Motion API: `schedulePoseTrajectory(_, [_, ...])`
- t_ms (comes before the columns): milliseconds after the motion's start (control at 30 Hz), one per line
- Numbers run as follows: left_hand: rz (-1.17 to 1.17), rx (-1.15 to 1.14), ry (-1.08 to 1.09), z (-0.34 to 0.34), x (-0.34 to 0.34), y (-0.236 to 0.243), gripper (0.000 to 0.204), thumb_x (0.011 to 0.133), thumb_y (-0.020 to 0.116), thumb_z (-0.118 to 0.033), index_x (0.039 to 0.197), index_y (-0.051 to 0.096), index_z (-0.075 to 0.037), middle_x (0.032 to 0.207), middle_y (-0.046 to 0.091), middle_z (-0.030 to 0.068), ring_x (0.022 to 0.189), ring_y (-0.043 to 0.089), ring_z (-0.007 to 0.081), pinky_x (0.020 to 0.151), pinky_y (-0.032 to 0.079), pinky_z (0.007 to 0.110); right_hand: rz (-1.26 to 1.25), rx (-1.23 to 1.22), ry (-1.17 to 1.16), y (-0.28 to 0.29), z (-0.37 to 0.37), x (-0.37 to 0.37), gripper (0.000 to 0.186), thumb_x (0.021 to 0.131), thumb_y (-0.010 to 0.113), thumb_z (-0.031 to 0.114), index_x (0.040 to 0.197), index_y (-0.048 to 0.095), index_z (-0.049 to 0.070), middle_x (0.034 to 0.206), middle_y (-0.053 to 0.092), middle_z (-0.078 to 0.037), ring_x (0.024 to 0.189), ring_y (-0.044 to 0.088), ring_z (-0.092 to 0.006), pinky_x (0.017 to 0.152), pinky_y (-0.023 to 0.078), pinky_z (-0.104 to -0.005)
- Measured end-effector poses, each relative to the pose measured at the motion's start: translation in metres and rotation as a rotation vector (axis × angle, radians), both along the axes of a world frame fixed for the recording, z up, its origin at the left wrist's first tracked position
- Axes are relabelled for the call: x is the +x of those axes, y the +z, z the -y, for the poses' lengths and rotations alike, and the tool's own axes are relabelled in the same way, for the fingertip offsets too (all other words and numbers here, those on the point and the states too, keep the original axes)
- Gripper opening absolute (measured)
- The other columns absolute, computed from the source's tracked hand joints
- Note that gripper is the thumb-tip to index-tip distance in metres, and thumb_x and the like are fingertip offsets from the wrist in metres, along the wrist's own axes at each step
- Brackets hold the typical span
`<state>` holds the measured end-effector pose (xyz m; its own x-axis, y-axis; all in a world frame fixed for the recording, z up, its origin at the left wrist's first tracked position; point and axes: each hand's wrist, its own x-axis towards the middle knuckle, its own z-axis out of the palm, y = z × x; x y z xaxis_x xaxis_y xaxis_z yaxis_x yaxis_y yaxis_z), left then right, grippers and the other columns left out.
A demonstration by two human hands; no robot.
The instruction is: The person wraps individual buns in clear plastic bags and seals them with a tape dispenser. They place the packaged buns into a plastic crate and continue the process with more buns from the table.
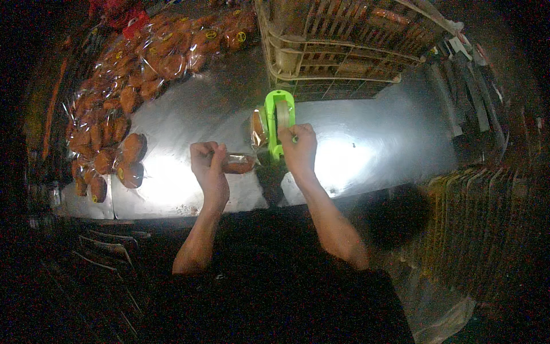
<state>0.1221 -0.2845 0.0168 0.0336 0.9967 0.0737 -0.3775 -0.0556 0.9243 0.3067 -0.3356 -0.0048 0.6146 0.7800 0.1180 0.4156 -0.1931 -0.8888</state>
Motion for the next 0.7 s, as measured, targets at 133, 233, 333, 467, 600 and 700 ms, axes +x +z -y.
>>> schedulePoseTrajectory(133, [-0.042,-0.004,-0.005,-0.004,-0.007,-0.016,0.033,0.089,0.063,0.006,0.089,0.034,-0.010,0.082,0.039,0.0002,0.074,0.037,0.0080,0.066,0.038,0.022,-0.105,-0.104,-0.030,0.001,0.041,-0.020,0.032,0.092,0.067,0.023,0.078,0.062,-0.004,0.081,0.053,-0.007,0.082,0.050,-0.0151,0.075,0.042,-0.0320])
schedulePoseTrajectory(233, [-0.012,-0.018,-0.043,-0.007,-0.007,-0.026,0.032,0.089,0.063,0.006,0.089,0.035,-0.010,0.081,0.039,0.0000,0.073,0.037,0.0080,0.066,0.037,0.023,-0.411,-0.334,0.061,0.003,0.052,-0.045,0.031,0.095,0.065,0.026,0.082,0.063,-0.002,0.086,0.055,-0.006,0.083,0.050,-0.0137,0.075,0.042,-0.0314])
schedulePoseTrajectory(333, [0.035,-0.029,-0.058,-0.012,-0.006,-0.027,0.032,0.089,0.063,0.006,0.089,0.035,-0.010,0.080,0.039,-0.0001,0.074,0.037,0.0078,0.066,0.037,0.022,-0.345,-0.054,0.156,0.023,0.051,-0.075,0.030,0.097,0.061,0.025,0.084,0.063,-0.002,0.092,0.057,-0.006,0.087,0.051,-0.0137,0.076,0.043,-0.0302])
schedulePoseTrajectory(467, [0.122,-0.073,-0.090,-0.011,-0.004,-0.014,0.031,0.090,0.062,0.004,0.089,0.034,-0.010,0.081,0.040,0.0003,0.074,0.037,0.0075,0.066,0.036,0.021,-0.019,0.245,0.165,0.047,0.020,-0.106,0.016,0.097,0.058,0.014,0.093,0.060,-0.001,0.100,0.056,-0.006,0.091,0.053,-0.0144,0.080,0.044,-0.0287])
schedulePoseTrajectory(600, [-0.003,0.018,-0.002,0.004,-0.015,0.010,0.032,0.090,0.062,0.006,0.090,0.033,-0.009,0.082,0.042,0.0018,0.073,0.039,0.0071,0.064,0.037,0.022,-0.116,0.187,0.235,0.052,-0.001,-0.121,0.038,0.087,0.061,0.007,0.122,0.048,-0.001,0.105,0.054,-0.014,0.095,0.055,-0.0240,0.088,0.045,-0.0369])
schedulePoseTrajectory(700, [-0.117,0.167,0.013,0.009,-0.032,0.020,0.034,0.088,0.062,0.008,0.091,0.033,-0.009,0.084,0.044,0.0031,0.074,0.041,0.0074,0.064,0.040,0.023,-0.327,0.188,0.381,0.053,0.002,-0.113,0.049,0.088,0.064,0.011,0.131,0.041,0.000,0.108,0.054,-0.014,0.099,0.054,-0.0224,0.091,0.044,-0.0379])
